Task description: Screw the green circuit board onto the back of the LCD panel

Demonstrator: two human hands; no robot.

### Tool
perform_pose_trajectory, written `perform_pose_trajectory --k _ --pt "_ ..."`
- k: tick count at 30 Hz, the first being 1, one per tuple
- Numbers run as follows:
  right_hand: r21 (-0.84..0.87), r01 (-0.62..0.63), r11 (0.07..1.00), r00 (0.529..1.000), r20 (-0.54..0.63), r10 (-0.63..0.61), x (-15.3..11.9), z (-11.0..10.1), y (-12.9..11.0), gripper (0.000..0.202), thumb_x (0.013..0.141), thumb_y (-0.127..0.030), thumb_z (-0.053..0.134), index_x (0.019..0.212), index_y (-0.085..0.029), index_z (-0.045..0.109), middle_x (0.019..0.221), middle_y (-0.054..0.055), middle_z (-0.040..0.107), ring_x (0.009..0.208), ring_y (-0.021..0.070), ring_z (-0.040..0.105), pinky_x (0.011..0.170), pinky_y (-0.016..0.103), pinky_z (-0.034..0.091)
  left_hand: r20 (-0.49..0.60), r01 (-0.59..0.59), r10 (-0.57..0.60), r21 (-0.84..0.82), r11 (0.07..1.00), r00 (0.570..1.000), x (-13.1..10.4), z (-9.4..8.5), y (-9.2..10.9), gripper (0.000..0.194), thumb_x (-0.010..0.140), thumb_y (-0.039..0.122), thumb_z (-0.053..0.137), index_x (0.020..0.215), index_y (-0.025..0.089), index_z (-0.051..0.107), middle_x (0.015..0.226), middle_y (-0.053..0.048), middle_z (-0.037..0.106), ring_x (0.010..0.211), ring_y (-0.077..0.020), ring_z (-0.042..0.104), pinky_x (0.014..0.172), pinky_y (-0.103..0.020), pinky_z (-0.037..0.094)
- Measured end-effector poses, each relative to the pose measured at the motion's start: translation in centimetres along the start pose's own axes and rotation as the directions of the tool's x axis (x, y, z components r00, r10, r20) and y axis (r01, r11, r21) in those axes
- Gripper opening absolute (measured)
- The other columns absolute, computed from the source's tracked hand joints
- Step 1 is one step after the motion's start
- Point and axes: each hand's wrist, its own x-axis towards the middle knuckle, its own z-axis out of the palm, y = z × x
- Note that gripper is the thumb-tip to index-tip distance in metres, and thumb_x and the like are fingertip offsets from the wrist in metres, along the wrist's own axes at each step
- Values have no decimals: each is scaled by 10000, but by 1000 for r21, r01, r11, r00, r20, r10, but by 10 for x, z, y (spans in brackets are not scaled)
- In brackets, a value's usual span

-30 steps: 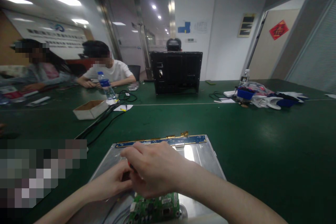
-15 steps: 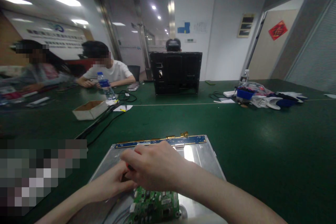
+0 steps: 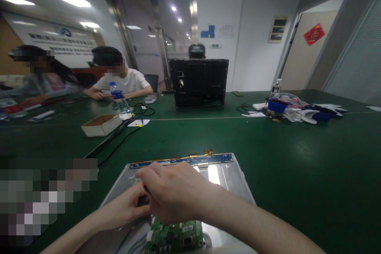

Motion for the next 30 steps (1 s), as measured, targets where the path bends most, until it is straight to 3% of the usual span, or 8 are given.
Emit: perform_pose_trajectory --k 4,8,12,16,23,30 --pt "-6 -4 1000 1000 9 4 1 -1 -1 352 924 -180 459 1272 -131 484 1171 128 667 853 205 628 533 308 366 7 20 -20 5 1000 1000 0 0 -3 108 768 266 616 848 194 623 781 9 591 730 -186 534 674 -268 456" --pt "-45 -10 999 1000 -7 10 2 0 -1 328 965 -249 481 1279 -155 472 1093 98 683 769 189 622 498 298 307 -6 8 -8 -3 1000 1000 0 -1 3 114 737 249 594 834 195 623 780 11 573 710 -177 507 639 -254 435" --pt "-104 -23 994 1000 13 24 2 2 0 144 989 -289 506 1087 -187 534 971 52 698 693 155 595 488 288 237 -15 6 -6 16 1000 1000 0 -2 13 93 714 253 577 785 194 590 687 44 473 629 -150 443 580 -238 375" --pt "-98 -34 995 999 -11 34 1 1 0 132 975 -309 518 998 -182 541 930 39 700 686 149 591 496 294 227 -42 12 -10 60 998 999 -2 1 12 84 717 263 574 773 202 561 714 38 470 664 -161 448 604 -245 373" --pt "-39 -9 999 1000 15 9 1 0 0 246 845 -208 514 1083 -150 526 1028 101 665 750 184 595 516 292 320 -73 14 -14 -8 1000 997 -4 8 -1 127 775 312 579 815 192 576 758 16 519 693 -172 480 625 -255 398" --pt "-40 -10 999 1000 18 11 1 -3 -2 230 902 -210 480 1117 -152 534 1040 108 688 707 180 592 481 293 281 -34 -8 8 -8 1000 999 -1 3 -3 113 752 273 592 831 193 594 778 10 562 725 -181 521 654 -258 437"
